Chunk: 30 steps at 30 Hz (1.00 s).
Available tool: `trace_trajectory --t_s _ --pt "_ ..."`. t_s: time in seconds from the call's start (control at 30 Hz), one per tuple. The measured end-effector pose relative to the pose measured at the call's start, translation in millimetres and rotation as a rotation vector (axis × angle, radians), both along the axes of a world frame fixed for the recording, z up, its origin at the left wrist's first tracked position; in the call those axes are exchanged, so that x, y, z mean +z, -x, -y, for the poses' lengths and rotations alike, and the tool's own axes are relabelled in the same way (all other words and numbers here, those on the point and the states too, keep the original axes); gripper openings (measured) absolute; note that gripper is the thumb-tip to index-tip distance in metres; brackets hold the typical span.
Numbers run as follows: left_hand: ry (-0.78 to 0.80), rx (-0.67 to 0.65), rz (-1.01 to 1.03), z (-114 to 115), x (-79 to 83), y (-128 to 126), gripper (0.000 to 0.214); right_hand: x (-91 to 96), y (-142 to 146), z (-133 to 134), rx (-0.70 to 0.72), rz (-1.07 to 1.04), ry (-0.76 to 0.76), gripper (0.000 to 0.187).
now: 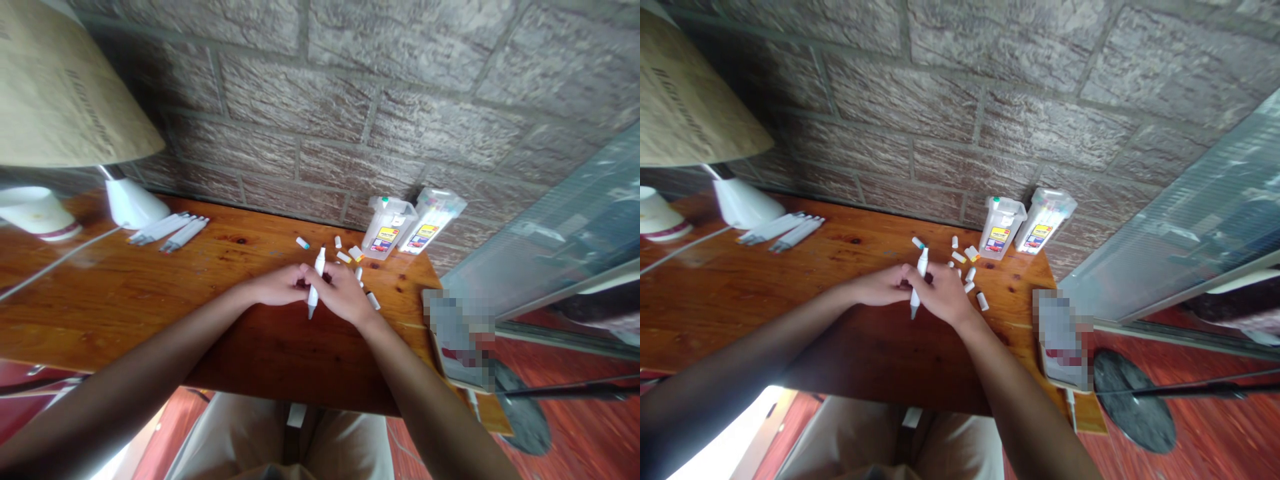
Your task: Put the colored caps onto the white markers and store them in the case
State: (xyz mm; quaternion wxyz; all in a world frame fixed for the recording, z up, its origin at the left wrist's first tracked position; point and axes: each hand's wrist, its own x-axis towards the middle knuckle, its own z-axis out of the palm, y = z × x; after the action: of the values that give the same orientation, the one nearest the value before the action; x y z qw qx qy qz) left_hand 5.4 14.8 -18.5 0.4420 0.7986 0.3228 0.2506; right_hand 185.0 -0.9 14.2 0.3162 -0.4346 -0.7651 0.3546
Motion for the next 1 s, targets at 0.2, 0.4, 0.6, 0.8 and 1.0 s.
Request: trace_trajectory --t_s 0.2,0.4,0.6,0.8,1.0 --pt "-0.015 -0.010 -0.001 -1.3 -0.9 0.9 0.026 0.6 -0.3 -0.1 0.011 0.006 -0.006 0.055" --pt "-0.010 -0.016 0.017 -1.8 -0.6 1.1 0.024 1.0 0.0 -0.1 0.008 0.000 0.002 0.053" --pt "0.013 -0.025 0.034 -1.6 1.5 0.5 0.023 1.9 -0.1 0.2 0.006 0.006 0.015 0.054" --pt "-0.004 -0.021 0.051 -0.3 4.6 -0.6 0.016 2.7 -0.3 0.9 0.010 -0.001 0.002 0.053" --pt "0.000 -0.037 0.047 -0.4 6.0 -0.6 0.018 3.4 0.2 1.3 0.008 -0.001 0.004 0.054"
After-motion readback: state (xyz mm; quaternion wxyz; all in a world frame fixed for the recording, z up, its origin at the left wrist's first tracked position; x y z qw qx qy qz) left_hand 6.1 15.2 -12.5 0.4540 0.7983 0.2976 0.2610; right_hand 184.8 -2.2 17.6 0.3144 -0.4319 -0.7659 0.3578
